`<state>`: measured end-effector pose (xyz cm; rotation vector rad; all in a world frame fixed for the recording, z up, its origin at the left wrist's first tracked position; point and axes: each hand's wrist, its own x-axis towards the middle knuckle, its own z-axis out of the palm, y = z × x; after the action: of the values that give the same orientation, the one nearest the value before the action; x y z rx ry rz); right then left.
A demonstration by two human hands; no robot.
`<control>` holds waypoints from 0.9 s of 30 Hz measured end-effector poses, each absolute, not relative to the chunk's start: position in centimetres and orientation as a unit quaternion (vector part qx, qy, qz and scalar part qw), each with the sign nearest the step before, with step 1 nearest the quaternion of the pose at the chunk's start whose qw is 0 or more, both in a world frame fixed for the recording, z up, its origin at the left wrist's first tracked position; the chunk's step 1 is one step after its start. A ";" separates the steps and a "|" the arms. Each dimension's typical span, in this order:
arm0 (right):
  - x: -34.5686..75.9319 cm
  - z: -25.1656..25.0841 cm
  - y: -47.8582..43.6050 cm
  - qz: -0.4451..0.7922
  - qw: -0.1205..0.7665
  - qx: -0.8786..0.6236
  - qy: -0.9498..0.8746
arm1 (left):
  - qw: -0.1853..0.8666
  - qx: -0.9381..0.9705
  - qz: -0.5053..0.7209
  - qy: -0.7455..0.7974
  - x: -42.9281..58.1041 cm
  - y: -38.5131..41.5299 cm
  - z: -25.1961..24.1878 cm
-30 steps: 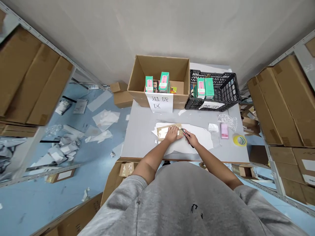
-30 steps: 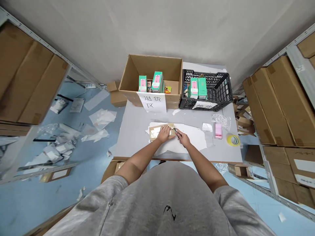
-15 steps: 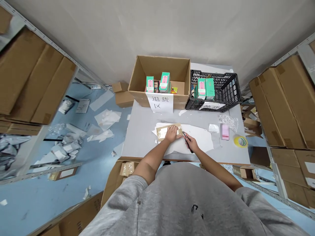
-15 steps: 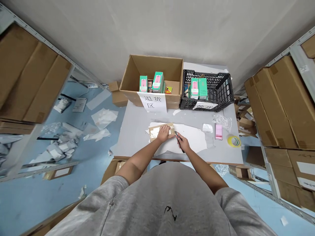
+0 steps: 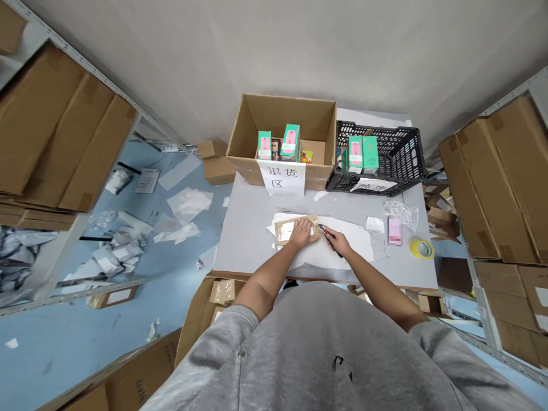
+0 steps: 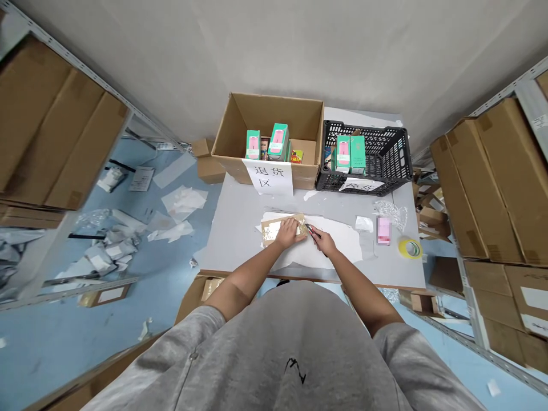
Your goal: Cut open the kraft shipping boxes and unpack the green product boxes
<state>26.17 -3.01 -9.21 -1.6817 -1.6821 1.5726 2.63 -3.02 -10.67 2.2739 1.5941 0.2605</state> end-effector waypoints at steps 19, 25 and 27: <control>25.3 -8.6 -1.8 0.535 0.133 -0.586 -0.593 | 0.205 0.795 0.091 0.563 2.7 -3.4 -10.0; 25.5 -8.7 -1.9 0.526 0.120 -0.590 -0.600 | 0.195 0.806 0.088 0.552 2.7 -3.7 -10.0; 25.2 -8.7 -1.6 0.521 0.127 -0.603 -0.591 | 0.199 0.808 0.087 0.548 2.6 -3.8 -10.0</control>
<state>25.20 -1.62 -8.66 -1.7548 -1.7192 1.5169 2.64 -3.83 -10.04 2.2596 1.5336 0.2439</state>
